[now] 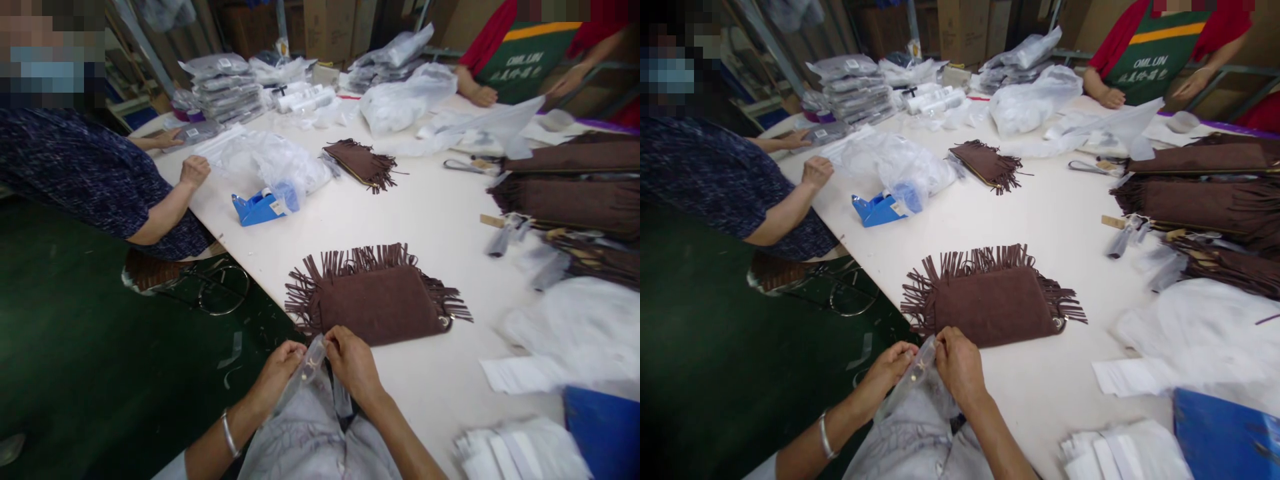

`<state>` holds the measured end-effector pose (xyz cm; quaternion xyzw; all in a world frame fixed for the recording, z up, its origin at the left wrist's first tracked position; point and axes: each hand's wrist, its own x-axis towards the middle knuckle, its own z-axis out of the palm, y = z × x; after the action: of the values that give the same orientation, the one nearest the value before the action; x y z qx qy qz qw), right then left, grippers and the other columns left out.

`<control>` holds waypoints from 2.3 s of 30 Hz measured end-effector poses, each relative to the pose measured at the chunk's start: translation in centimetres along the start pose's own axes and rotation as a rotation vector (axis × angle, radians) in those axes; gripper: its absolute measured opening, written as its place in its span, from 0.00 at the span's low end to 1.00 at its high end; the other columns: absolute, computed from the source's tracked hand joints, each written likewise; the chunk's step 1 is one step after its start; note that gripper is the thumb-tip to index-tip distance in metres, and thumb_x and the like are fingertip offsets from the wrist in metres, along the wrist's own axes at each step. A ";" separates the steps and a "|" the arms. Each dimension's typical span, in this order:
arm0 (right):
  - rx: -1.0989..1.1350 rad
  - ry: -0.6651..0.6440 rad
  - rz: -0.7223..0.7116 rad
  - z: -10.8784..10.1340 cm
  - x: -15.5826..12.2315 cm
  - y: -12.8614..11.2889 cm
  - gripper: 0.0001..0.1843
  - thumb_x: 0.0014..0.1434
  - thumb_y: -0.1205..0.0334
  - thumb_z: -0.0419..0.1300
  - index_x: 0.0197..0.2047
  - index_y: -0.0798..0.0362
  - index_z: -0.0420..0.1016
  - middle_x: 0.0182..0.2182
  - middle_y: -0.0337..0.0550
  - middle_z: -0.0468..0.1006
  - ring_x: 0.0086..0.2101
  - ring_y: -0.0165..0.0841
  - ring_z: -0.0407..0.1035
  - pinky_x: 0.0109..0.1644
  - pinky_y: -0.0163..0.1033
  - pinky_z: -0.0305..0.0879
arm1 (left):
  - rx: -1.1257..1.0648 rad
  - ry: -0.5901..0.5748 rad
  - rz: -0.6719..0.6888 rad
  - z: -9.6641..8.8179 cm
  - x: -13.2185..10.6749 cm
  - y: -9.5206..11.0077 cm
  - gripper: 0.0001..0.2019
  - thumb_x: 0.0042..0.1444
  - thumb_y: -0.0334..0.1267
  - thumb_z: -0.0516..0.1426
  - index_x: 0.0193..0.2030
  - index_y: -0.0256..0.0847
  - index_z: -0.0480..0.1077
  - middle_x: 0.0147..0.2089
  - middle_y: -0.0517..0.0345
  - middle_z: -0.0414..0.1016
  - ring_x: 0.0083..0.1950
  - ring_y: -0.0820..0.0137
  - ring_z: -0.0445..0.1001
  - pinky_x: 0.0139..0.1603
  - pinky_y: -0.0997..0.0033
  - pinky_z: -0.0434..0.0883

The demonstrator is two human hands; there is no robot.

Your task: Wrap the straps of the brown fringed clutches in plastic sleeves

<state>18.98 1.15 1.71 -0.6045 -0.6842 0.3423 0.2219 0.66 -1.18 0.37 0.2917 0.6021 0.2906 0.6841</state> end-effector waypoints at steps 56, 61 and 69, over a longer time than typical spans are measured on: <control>-0.486 -0.360 -0.342 -1.1 -1.7 -3.0 0.08 0.64 0.71 0.52 0.38 0.53 0.71 0.39 0.44 0.72 0.37 0.32 0.68 0.38 0.32 0.59 | -0.317 -0.116 -0.243 0.7 0.3 -0.9 0.11 0.39 0.29 0.66 0.32 0.32 0.73 0.27 0.51 0.76 0.26 0.67 0.73 0.31 0.71 0.68; -0.576 -0.401 -0.311 -0.5 -1.2 -3.2 0.08 0.61 0.72 0.52 0.38 0.54 0.71 0.38 0.45 0.72 0.35 0.34 0.69 0.35 0.34 0.60 | -0.216 0.036 -0.147 1.2 -0.3 -0.8 0.08 0.36 0.31 0.63 0.26 0.35 0.70 0.23 0.55 0.74 0.24 0.69 0.71 0.28 0.72 0.65; -0.462 -0.349 -0.193 -0.3 -0.7 -2.5 0.08 0.63 0.65 0.51 0.39 0.51 0.71 0.37 0.42 0.76 0.36 0.32 0.73 0.37 0.33 0.64 | -0.072 0.071 0.005 1.4 -1.3 -0.3 0.08 0.42 0.37 0.62 0.28 0.36 0.71 0.26 0.56 0.75 0.28 0.70 0.71 0.30 0.74 0.63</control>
<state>17.60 0.49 3.84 -0.5031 -0.8260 0.2538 -0.0107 1.90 -2.43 1.10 0.2579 0.6143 0.3239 0.6718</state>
